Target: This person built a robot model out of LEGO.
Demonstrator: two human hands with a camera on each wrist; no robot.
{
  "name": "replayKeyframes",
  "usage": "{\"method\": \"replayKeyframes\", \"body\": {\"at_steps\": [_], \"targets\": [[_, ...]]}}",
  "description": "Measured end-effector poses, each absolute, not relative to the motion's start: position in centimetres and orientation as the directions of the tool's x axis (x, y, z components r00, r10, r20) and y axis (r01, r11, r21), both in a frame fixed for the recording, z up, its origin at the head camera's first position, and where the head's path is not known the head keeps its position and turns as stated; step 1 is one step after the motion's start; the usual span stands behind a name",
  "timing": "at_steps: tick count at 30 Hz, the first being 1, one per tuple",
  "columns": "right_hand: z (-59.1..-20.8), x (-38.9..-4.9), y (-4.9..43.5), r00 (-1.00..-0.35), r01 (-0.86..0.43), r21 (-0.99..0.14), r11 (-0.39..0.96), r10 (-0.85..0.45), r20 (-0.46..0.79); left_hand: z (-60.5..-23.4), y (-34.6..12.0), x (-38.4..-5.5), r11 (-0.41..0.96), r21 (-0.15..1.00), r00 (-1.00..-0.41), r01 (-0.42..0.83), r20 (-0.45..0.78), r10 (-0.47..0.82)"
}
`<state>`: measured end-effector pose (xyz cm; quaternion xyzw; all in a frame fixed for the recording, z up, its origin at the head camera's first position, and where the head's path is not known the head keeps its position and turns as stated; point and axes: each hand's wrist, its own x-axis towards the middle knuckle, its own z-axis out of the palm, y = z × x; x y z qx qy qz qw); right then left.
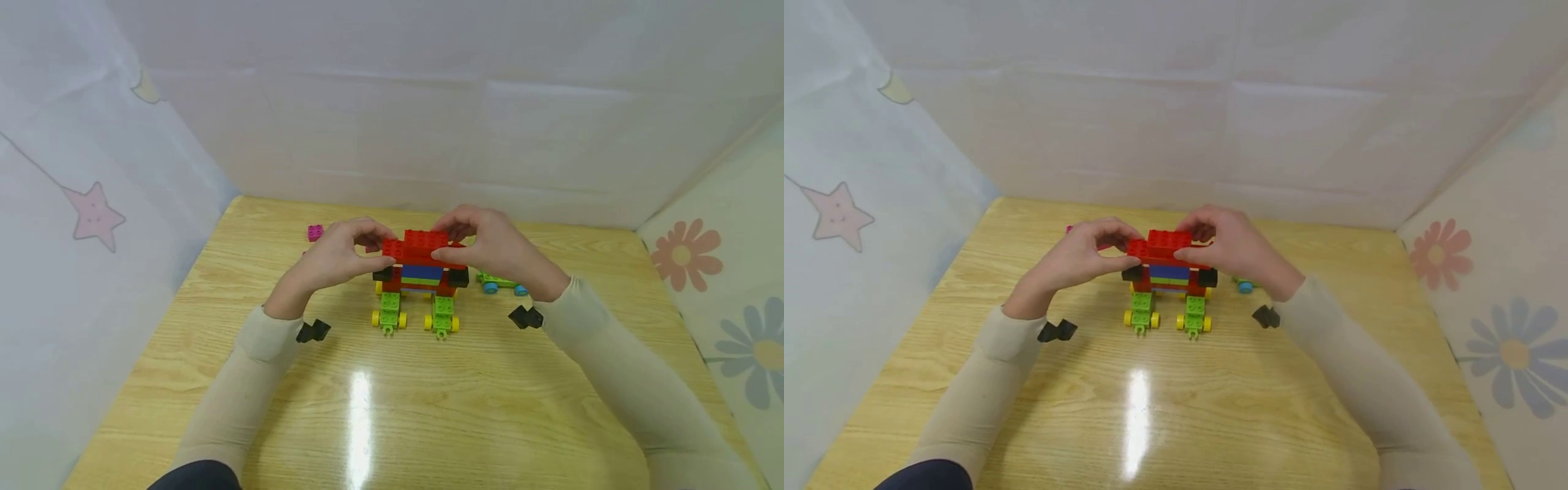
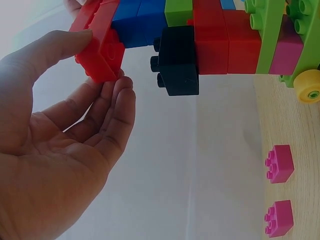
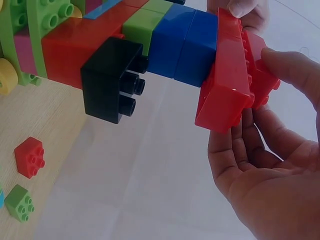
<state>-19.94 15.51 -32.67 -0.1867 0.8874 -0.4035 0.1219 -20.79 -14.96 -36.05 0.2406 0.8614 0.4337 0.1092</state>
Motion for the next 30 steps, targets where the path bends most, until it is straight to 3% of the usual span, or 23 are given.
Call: {"method": "replayKeyframes", "body": {"at_steps": [16, 30], "targets": [[-32.7, -19.7, 15.6, -0.894, -0.227, -0.753, 0.617, -0.438, -0.090, -36.1, -15.0, -20.7, 0.498, 0.803, -0.858, 0.327, 0.031, 0.513], [-32.9, -19.3, 15.3, -0.897, -0.263, -0.747, 0.611, -0.440, -0.044, -36.6, -12.9, -20.2, 0.374, 0.852, -0.881, 0.367, 0.190, 0.432]]}}
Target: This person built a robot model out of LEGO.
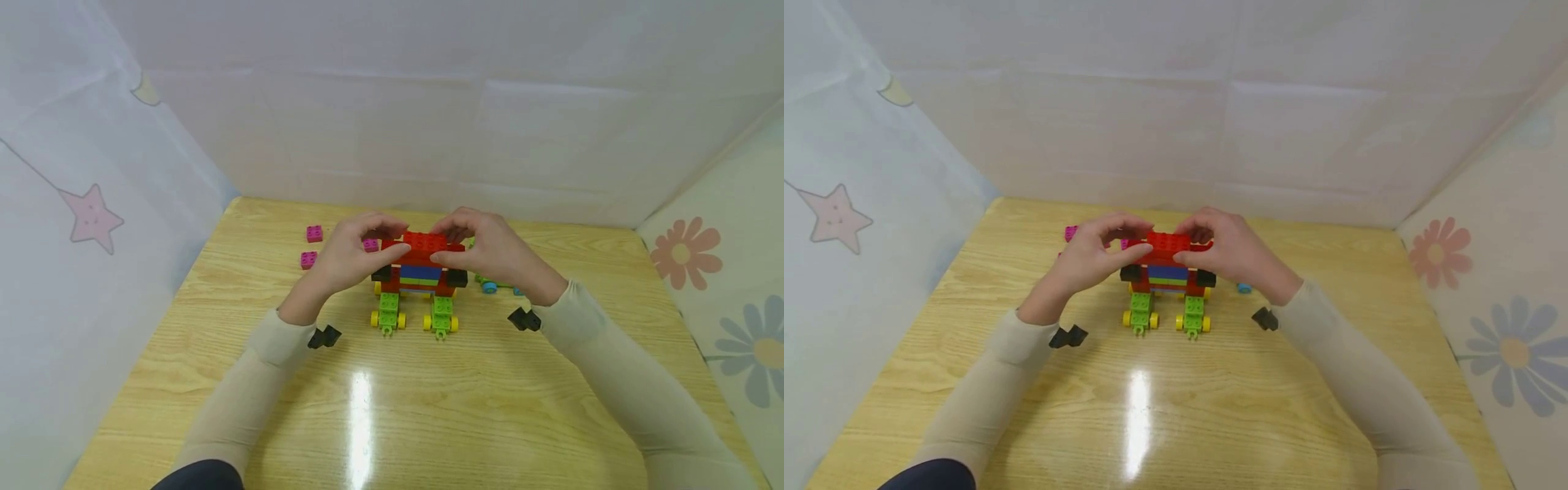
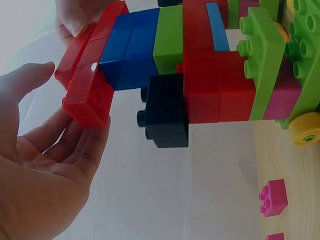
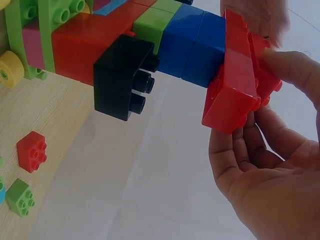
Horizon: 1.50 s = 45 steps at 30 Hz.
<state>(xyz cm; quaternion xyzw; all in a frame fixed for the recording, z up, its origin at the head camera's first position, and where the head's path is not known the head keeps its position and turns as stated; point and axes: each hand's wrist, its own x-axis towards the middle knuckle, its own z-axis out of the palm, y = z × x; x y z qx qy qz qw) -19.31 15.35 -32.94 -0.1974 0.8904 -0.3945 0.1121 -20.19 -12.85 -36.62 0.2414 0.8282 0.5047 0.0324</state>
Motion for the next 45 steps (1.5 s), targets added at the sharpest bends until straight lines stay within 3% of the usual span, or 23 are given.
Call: {"method": "replayKeyframes", "body": {"at_steps": [15, 45], "targets": [[-33.2, -19.3, 15.4, -0.909, -0.205, -0.778, 0.594, -0.411, -0.074, -36.9, -12.4, -20.3, 0.359, 0.867, -0.887, 0.346, 0.177, 0.427], [-34.6, -19.3, 15.1, -0.909, -0.244, -0.783, 0.572, -0.417, -0.022, -37.2, -13.0, -20.1, 0.395, 0.867, -0.892, 0.303, 0.112, 0.439]]}}
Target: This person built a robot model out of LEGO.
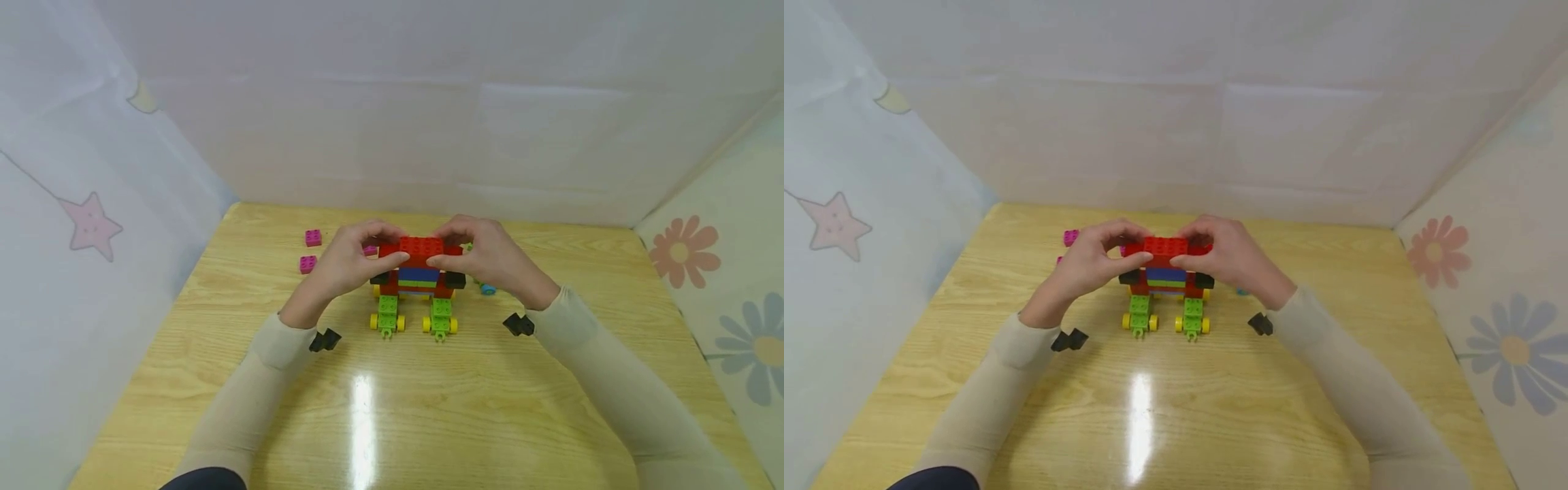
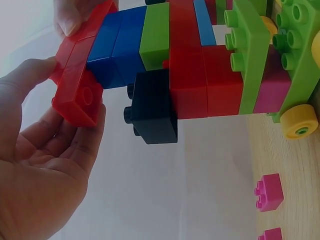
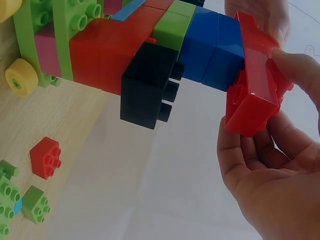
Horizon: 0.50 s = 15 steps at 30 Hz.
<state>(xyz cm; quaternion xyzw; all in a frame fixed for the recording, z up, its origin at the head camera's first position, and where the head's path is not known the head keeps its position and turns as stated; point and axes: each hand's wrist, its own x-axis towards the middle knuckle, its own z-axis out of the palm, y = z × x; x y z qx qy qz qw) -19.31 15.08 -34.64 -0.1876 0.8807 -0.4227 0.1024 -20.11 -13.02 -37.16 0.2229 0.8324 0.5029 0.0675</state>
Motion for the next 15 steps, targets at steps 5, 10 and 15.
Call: {"method": "replayKeyframes", "body": {"at_steps": [5, 10, 15], "targets": [[-34.72, -19.29, 15.03, -0.908, -0.246, -0.781, 0.574, -0.418, -0.021, -37.09, -13.05, -20.07, 0.403, 0.862, -0.890, 0.308, 0.112, 0.442], [-34.76, -19.26, 15.07, -0.909, -0.235, -0.780, 0.580, -0.416, -0.035, -37.08, -12.99, -20.10, 0.406, 0.858, -0.887, 0.313, 0.112, 0.448], [-34.78, -19.16, 15.20, -0.913, -0.208, -0.793, 0.572, -0.405, -0.053, -37.01, -12.92, -20.12, 0.401, 0.864, -0.888, 0.305, 0.105, 0.448]]}}
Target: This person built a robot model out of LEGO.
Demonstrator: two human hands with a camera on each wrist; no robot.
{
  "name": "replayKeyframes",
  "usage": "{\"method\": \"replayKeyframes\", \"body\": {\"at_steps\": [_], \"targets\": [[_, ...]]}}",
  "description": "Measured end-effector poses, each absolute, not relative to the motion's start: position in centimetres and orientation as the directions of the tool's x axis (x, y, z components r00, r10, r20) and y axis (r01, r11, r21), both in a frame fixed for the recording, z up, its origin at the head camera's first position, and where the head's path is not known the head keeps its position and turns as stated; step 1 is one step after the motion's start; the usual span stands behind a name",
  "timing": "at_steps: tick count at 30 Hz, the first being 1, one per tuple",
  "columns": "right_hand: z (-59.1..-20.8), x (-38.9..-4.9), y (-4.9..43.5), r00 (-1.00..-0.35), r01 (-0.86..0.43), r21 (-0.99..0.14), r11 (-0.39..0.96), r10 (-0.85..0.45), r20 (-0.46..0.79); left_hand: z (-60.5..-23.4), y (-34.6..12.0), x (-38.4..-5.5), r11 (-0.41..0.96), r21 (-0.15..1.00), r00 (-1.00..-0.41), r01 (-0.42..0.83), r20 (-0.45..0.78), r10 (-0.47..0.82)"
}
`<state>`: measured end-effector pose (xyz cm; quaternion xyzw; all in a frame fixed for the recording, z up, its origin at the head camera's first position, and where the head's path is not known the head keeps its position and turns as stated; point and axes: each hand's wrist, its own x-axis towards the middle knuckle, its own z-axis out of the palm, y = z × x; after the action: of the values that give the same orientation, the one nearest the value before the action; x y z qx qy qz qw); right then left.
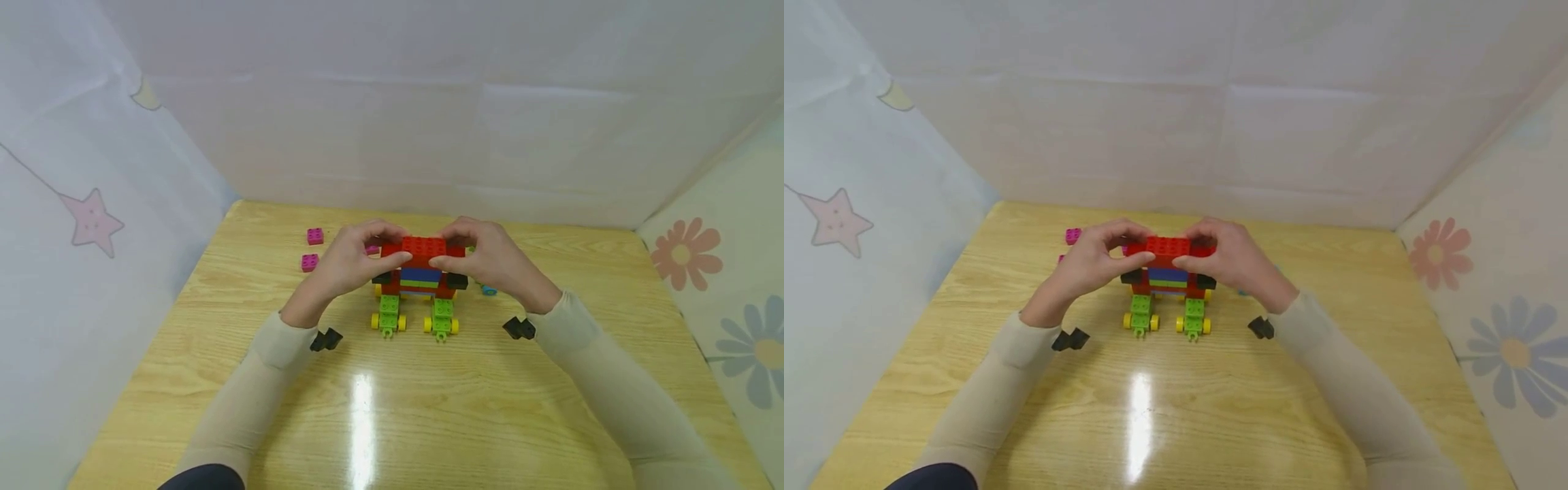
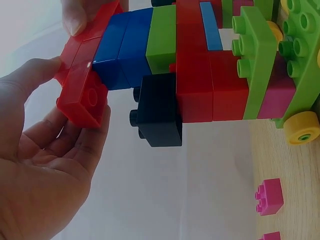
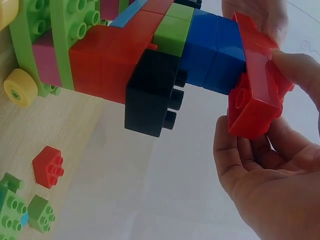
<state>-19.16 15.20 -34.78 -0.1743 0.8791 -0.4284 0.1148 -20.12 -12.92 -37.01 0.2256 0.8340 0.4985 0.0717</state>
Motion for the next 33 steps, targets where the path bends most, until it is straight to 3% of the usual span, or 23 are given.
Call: {"method": "replayKeyframes", "body": {"at_steps": [11, 21, 33], "targets": [[-34.7, -18.9, 15.6, -0.918, -0.182, -0.799, 0.573, -0.389, -0.070, -37.5, -14.3, -21.0, 0.394, 0.869, -0.877, 0.299, 0.088, 0.473], [-34.4, -18.7, 16.4, -0.924, -0.146, -0.784, 0.603, -0.366, -0.109, -38.7, -22.6, -23.3, 0.474, 0.865, -0.958, 0.167, 0.029, 0.284], [-34.7, -18.6, 17.2, -0.925, -0.152, -0.787, 0.597, -0.366, -0.098, -42.9, -28.8, -24.2, 0.599, 0.800, -0.978, 0.043, -0.088, 0.187]]}}
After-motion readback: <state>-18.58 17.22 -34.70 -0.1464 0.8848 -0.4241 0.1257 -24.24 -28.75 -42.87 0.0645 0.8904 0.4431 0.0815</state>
